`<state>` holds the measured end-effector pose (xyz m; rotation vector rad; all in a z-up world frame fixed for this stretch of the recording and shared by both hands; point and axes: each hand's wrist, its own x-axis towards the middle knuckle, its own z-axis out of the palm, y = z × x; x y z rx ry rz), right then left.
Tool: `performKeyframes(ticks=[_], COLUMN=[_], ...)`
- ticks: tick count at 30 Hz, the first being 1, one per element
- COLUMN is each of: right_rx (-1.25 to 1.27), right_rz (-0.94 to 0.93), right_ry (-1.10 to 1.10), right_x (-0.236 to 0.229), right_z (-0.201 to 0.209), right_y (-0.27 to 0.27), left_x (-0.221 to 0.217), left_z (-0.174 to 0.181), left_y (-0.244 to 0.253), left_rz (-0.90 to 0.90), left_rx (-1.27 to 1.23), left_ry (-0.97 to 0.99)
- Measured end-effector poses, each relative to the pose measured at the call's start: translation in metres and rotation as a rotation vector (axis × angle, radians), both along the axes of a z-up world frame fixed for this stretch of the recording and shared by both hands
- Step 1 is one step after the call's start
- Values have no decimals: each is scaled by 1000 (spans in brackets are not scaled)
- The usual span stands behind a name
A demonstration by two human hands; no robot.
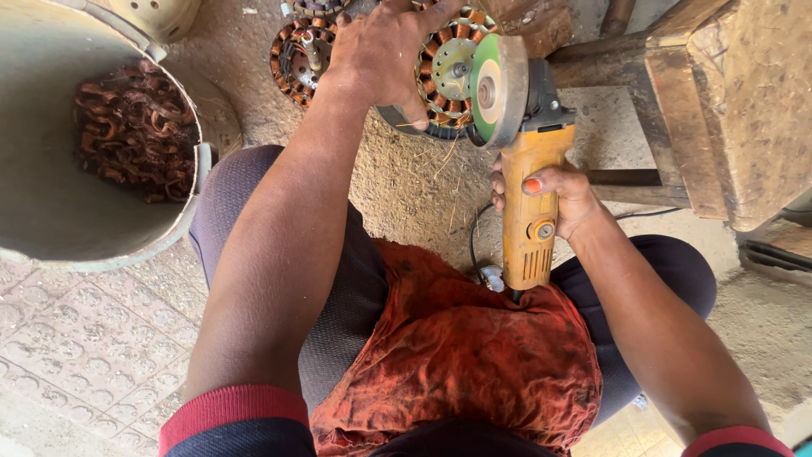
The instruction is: The person uses an angle grinder to grind the copper windings on several circular motor stator parts. They hold each part with one hand and apply the grinder with the other, creating sparks and copper shavings that fall into a nearby bucket.
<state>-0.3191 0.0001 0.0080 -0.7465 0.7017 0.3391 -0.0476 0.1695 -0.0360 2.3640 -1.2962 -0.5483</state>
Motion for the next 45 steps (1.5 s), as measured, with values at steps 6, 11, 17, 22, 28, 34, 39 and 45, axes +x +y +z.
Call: performKeyframes(ticks=[6, 11, 17, 22, 28, 34, 39, 45], right_rx=[-46, -35, -54, -51, -39, -43, -55, -42], right_rz=[-27, -40, -45, -9, -25, -23, -27, -29], right_ry=[-21, -65, -12, 18, -7, 15, 5, 21], right_x=[-4, -12, -18, -21, -20, -19, -20, -22], right_z=[1, 6, 5, 5, 4, 5, 5, 3], right_y=[4, 5, 5, 3, 4, 4, 3, 3], left_x=[0, 0, 0, -2, -1, -5, -4, -5], left_z=[3, -4, -19, -23, -18, -18, -23, -28], left_y=[1, -2, -3, -1, 1, -2, -2, -2], left_rz=[2, 6, -20, 4, -10, -16, -33, -25], left_rx=[-13, 24, 134, -99, -106, -105, -94, -172], left_ry=[22, -58, -15, -102, -147, -201, -162, -199])
